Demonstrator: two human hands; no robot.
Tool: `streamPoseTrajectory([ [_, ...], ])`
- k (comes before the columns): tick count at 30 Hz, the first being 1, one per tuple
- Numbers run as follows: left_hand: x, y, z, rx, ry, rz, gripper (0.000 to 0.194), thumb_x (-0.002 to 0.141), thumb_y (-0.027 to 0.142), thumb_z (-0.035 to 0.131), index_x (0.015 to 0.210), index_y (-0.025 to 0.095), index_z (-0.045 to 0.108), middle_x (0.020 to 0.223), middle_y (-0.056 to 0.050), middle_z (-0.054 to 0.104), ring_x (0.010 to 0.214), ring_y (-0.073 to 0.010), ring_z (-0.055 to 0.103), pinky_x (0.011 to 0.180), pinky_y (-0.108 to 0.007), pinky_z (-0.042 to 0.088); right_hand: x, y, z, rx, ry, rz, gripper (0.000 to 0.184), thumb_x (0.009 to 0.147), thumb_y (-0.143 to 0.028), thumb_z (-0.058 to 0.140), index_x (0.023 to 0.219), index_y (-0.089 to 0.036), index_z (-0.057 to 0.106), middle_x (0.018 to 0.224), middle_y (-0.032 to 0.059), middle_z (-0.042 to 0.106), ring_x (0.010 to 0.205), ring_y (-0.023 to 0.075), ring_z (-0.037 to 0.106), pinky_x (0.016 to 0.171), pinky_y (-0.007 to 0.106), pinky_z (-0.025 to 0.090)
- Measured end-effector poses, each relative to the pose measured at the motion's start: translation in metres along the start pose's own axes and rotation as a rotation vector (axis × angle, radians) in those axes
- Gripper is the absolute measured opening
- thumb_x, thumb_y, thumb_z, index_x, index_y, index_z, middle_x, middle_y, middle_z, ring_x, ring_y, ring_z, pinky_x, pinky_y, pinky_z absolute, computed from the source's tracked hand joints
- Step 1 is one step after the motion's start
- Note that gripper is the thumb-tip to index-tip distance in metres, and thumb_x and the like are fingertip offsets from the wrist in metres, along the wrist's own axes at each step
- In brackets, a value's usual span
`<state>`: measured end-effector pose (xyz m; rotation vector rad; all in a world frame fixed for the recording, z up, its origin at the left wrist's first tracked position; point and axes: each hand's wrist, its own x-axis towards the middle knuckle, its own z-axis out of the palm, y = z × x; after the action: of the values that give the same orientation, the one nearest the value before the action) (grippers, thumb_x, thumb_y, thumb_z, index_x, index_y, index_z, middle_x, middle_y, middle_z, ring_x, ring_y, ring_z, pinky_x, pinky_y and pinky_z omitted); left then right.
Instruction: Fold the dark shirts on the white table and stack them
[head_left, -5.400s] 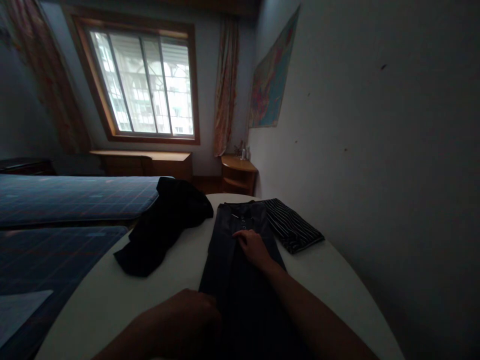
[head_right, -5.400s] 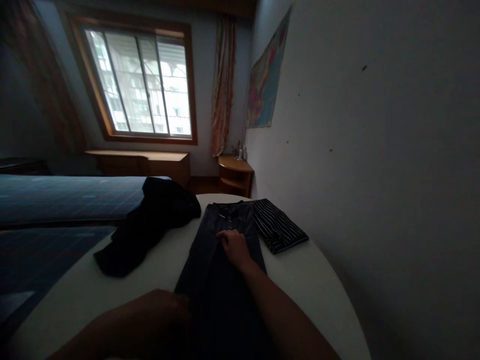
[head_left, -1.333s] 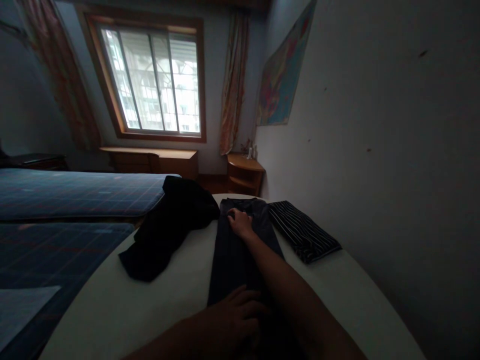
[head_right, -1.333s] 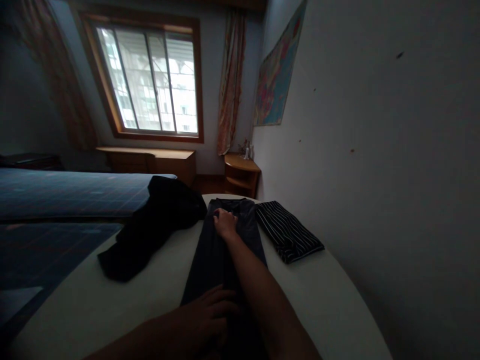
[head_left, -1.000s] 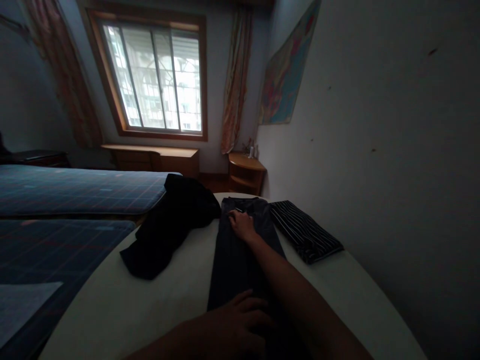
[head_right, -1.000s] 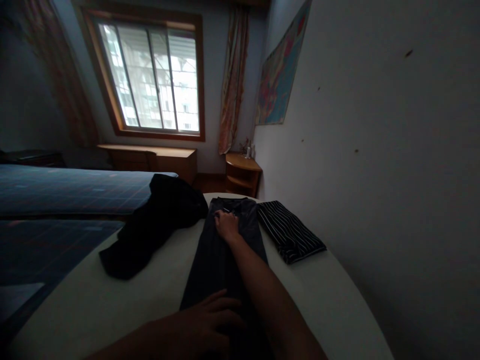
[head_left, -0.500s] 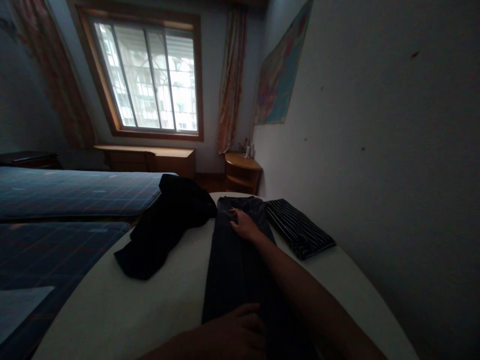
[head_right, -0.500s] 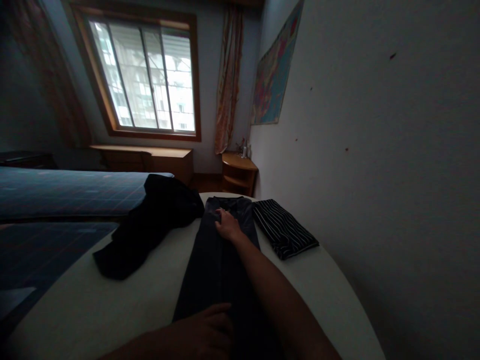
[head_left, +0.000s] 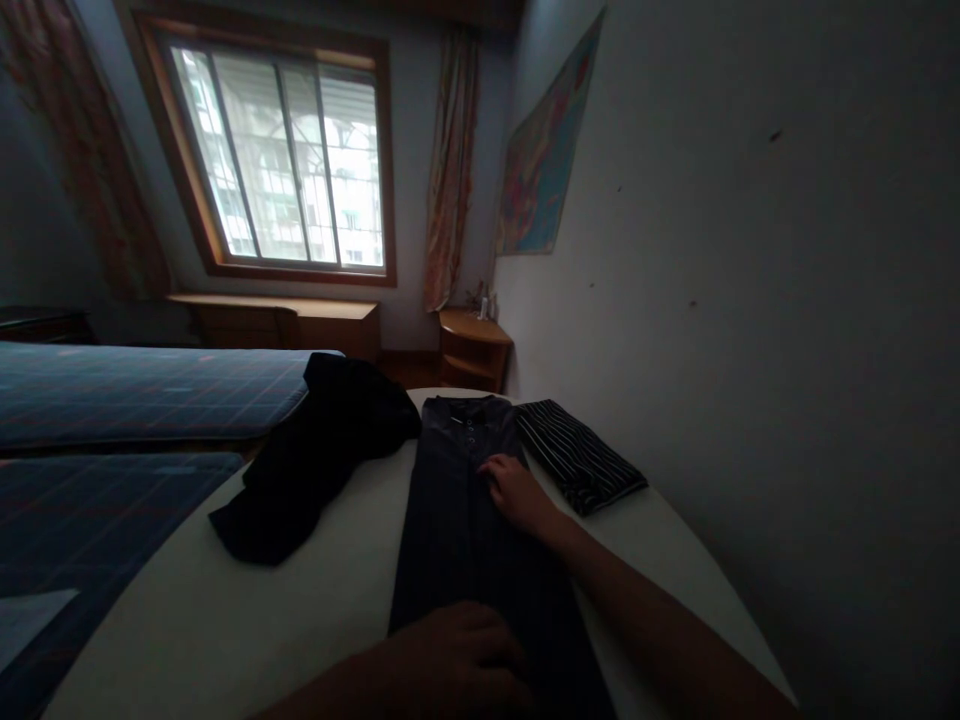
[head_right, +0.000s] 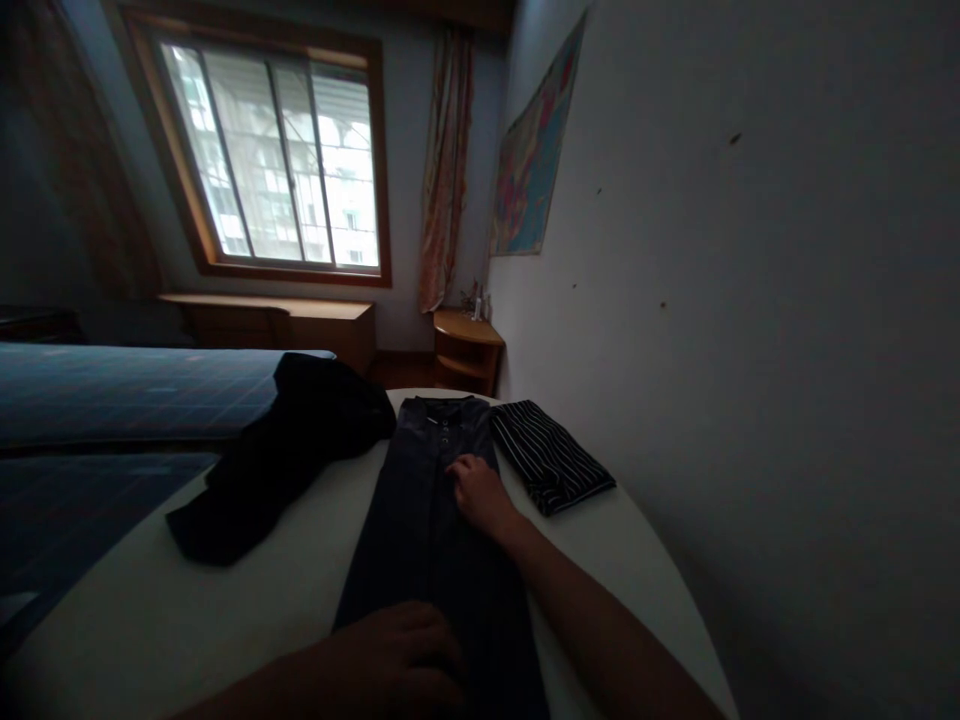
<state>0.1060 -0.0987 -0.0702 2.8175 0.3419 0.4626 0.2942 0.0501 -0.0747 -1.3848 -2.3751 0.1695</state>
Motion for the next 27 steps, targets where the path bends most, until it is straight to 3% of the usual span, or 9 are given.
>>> streamPoseTrajectory([
  [5, 0.001, 0.003, 0.001, 0.100, -0.013, 0.033, 0.015, 0.096, 0.033, 0.057, 0.108, 0.027, 0.064, 0.117, 0.004, 0.067, 0.105, -0.0125, 0.060, 0.090, -0.025, 0.042, -0.045, -0.004, -0.004, 0.013, -0.094, -0.059, 0.041, 0.096, -0.022, 0.046, 0.136, -0.017, 0.056, 0.144, 0.0120, 0.051, 0.136, 0.0238, 0.042, 0.115, 0.040, 0.031],
  [10, 0.006, 0.006, 0.008, 0.196, 0.033, 0.135, 0.012, 0.097, 0.031, 0.056, 0.104, 0.023, 0.062, 0.110, 0.005, 0.071, 0.099, -0.0119, 0.060, 0.091, -0.027, 0.040, -0.066, -0.010, -0.011, 0.032, -0.183, -0.041, 0.047, 0.100, -0.036, 0.043, 0.146, -0.026, 0.044, 0.156, 0.0083, 0.037, 0.146, 0.0266, 0.028, 0.118, 0.051, 0.023],
  [15, 0.007, 0.008, 0.019, 0.282, 0.055, 0.165, 0.013, 0.098, 0.032, 0.053, 0.099, 0.021, 0.061, 0.105, 0.007, 0.072, 0.092, -0.0096, 0.061, 0.084, -0.024, 0.041, -0.067, -0.009, -0.017, 0.027, -0.182, -0.097, 0.041, 0.100, -0.031, 0.042, 0.139, -0.030, 0.053, 0.152, 0.0067, 0.043, 0.143, 0.0264, 0.033, 0.117, 0.049, 0.025],
  [22, 0.004, 0.011, 0.018, 0.258, 0.004, 0.145, 0.013, 0.094, 0.033, 0.061, 0.093, 0.021, 0.059, 0.096, 0.005, 0.071, 0.084, -0.0094, 0.062, 0.075, -0.025, 0.041, -0.050, -0.007, -0.016, -0.110, -0.099, -0.166, 0.039, 0.095, -0.013, 0.046, 0.124, -0.030, 0.066, 0.137, 0.0070, 0.057, 0.120, 0.0232, 0.055, 0.103, 0.040, 0.041],
  [27, 0.001, 0.000, 0.043, 0.132, -0.066, 0.076, 0.017, 0.095, 0.037, 0.059, 0.098, 0.021, 0.058, 0.086, 0.004, 0.069, 0.072, -0.0088, 0.061, 0.062, -0.023, 0.041, -0.044, -0.014, -0.019, -0.216, -0.114, -0.162, 0.028, 0.094, -0.016, 0.051, 0.113, -0.026, 0.070, 0.118, 0.0084, 0.066, 0.104, 0.0226, 0.061, 0.093, 0.037, 0.043],
])
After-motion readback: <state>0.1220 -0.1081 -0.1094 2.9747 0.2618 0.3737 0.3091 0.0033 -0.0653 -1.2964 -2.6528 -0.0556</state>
